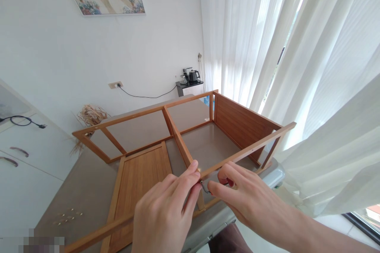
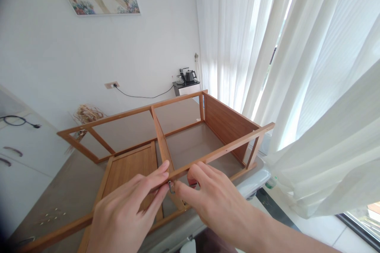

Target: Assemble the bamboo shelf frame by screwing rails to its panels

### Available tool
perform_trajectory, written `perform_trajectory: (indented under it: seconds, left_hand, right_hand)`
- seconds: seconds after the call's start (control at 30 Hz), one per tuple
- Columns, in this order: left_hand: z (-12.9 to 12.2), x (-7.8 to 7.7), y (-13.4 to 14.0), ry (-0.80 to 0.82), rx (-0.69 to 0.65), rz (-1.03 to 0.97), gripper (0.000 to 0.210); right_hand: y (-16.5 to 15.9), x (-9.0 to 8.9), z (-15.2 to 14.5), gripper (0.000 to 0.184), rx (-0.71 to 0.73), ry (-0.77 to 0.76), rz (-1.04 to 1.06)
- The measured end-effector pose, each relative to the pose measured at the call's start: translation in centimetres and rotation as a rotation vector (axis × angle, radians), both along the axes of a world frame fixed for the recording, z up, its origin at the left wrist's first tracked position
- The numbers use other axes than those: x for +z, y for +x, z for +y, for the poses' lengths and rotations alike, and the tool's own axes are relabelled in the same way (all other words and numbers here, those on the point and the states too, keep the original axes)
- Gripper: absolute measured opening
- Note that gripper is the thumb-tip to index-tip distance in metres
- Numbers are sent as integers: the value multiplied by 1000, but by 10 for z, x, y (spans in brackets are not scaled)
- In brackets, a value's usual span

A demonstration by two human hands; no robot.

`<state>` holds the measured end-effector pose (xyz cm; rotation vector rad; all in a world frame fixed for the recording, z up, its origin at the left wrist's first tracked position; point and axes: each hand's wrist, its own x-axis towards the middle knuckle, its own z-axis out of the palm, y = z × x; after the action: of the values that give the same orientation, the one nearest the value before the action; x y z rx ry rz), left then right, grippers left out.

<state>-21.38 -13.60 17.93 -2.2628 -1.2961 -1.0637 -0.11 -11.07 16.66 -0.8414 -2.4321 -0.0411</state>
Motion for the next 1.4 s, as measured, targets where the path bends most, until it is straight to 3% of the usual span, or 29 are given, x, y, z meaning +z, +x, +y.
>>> perform_trajectory:
  seconds: [0.3,0.6,1.07,1.4]
  left_hand:
    - [1,3,2,19,7,23,8]
    - [-1,2,2,1,8,19,10]
    - [0,3,0,6,1,19,11]
    - [-1,6,2,-2,6,19,7]
  right_hand:
    - [0,0,0,25,-1,-13,31]
    - [3,15,-2,21,-18,45,-71]
    - [2,26,11,19,29,387,-163]
    - [6,32,11,24,67,302,-176]
